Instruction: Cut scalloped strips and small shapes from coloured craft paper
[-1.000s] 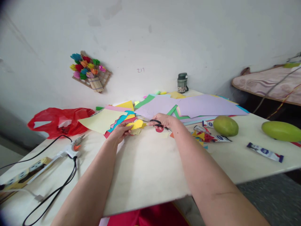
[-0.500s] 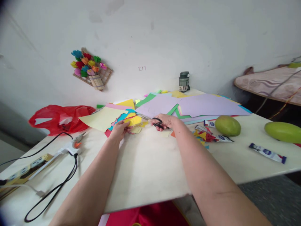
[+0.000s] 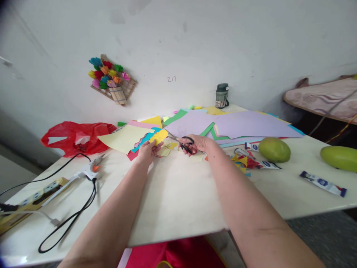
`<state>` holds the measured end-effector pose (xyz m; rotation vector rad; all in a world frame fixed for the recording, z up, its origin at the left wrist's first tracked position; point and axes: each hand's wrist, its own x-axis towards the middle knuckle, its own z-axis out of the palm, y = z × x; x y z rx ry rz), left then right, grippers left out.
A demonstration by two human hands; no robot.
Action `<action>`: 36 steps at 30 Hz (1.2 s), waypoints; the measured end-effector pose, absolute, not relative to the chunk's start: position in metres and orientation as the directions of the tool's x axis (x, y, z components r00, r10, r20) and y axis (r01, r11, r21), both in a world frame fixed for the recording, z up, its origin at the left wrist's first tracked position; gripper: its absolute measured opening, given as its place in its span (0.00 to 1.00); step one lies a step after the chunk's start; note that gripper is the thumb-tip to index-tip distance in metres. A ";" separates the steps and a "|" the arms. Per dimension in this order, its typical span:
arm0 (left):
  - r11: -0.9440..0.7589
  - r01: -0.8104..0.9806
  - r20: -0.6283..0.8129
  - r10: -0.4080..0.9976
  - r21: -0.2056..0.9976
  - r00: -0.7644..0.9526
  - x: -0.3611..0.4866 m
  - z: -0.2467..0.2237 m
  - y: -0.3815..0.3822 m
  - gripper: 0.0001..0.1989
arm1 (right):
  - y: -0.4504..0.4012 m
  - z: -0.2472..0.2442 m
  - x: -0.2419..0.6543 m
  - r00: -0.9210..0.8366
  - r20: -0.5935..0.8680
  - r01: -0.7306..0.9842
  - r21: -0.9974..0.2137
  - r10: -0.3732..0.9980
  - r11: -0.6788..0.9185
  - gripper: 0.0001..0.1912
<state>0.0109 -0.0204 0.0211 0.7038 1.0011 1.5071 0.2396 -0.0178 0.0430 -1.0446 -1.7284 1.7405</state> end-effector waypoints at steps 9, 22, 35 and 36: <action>0.021 -0.530 -0.139 0.973 0.848 -0.184 0.013 0.019 -0.020 0.04 | -0.019 0.035 0.210 -0.566 -0.156 0.269 -0.963 0.809 0.002 0.18; 0.014 -0.551 -0.089 0.990 0.835 -0.109 0.015 0.016 -0.017 0.03 | -0.025 0.034 0.188 -0.458 -0.061 0.264 -0.962 0.887 0.070 0.18; 0.027 -0.596 -0.111 0.988 0.802 -0.105 0.016 0.014 -0.015 0.03 | -0.023 0.031 0.188 -0.475 -0.056 0.276 -0.957 0.878 0.089 0.20; 0.028 -0.596 -0.111 0.988 0.802 -0.104 0.016 0.014 -0.015 0.04 | -0.023 0.030 0.188 -0.474 -0.057 0.275 -0.958 0.879 0.087 0.20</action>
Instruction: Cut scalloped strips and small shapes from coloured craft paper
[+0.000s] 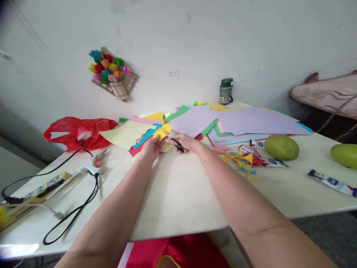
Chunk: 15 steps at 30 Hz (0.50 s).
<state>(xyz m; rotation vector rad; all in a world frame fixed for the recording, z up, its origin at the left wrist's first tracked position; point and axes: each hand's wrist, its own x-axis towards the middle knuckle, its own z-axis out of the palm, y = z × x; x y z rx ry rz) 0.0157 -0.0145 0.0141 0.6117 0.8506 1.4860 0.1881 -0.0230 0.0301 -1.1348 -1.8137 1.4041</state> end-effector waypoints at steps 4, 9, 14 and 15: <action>0.036 -0.592 -0.122 0.987 0.805 -0.105 0.016 0.015 -0.014 0.04 | -0.020 0.027 0.188 -0.472 -0.059 0.271 -0.959 0.879 0.082 0.20; 0.036 -0.594 -0.132 0.984 0.804 -0.120 0.016 0.016 -0.014 0.04 | -0.019 0.024 0.189 -0.470 -0.050 0.265 -0.960 0.881 0.087 0.20; 0.041 -0.603 -0.134 0.985 0.797 -0.109 0.016 0.017 -0.015 0.05 | -0.021 0.027 0.188 -0.464 -0.054 0.256 -0.964 0.884 0.076 0.18; 0.043 -0.604 -0.135 0.985 0.796 -0.109 0.016 0.017 -0.015 0.05 | -0.021 0.027 0.187 -0.461 -0.057 0.254 -0.965 0.886 0.070 0.18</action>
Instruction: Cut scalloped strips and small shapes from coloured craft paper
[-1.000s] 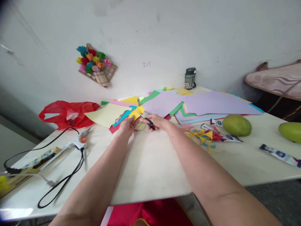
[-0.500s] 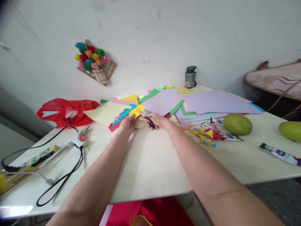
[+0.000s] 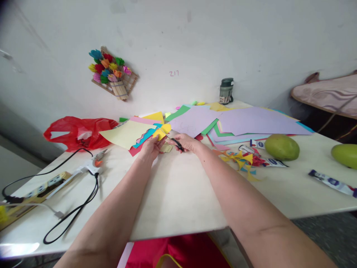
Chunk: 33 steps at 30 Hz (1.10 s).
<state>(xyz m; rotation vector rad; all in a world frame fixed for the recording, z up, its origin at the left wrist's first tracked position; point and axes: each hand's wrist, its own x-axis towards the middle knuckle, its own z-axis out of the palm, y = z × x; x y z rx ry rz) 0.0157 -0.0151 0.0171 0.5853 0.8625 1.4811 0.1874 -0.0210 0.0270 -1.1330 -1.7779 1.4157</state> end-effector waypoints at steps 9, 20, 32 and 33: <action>0.040 -0.632 -0.134 0.986 0.774 -0.101 0.013 0.015 -0.013 0.05 | -0.022 0.028 0.184 -0.403 -0.058 0.266 -0.962 0.913 0.057 0.13; 0.039 -0.643 -0.138 0.985 0.765 -0.105 0.012 0.013 -0.011 0.04 | -0.031 0.038 0.180 -0.379 -0.085 0.234 -0.972 0.922 0.006 0.11; 0.075 -0.614 -0.183 0.976 0.786 -0.115 0.010 0.015 -0.013 0.07 | -0.025 0.033 0.179 -0.397 -0.068 0.208 -0.978 0.915 0.017 0.14; 0.083 -0.615 -0.196 0.973 0.784 -0.118 0.010 0.016 -0.013 0.07 | -0.025 0.033 0.178 -0.400 -0.065 0.210 -0.977 0.914 0.022 0.14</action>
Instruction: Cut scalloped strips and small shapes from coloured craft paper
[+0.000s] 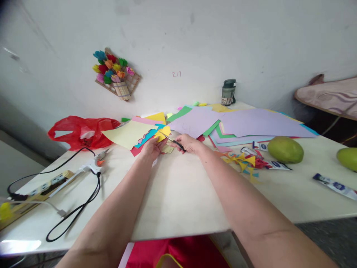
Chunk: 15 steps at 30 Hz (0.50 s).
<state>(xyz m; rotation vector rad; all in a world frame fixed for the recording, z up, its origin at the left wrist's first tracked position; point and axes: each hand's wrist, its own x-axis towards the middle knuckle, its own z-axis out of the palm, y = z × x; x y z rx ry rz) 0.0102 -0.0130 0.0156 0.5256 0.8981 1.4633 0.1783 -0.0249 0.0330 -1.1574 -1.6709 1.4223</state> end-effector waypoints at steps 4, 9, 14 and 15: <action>0.092 -0.611 -0.228 0.962 0.786 -0.148 0.009 0.018 -0.013 0.08 | -0.027 0.034 0.176 -0.425 -0.068 0.244 -0.969 0.902 0.042 0.17; 0.092 -0.590 -0.251 0.948 0.802 -0.193 0.008 0.020 -0.015 0.07 | -0.026 0.032 0.177 -0.491 -0.092 0.259 -0.965 0.866 0.044 0.19; 0.091 -0.592 -0.244 0.952 0.800 -0.184 0.008 0.019 -0.015 0.06 | -0.024 0.030 0.183 -0.508 -0.126 0.276 -0.961 0.852 0.023 0.21; 0.093 -0.592 -0.244 0.953 0.801 -0.179 0.008 0.019 -0.015 0.06 | -0.023 0.029 0.183 -0.511 -0.120 0.267 -0.963 0.851 0.025 0.21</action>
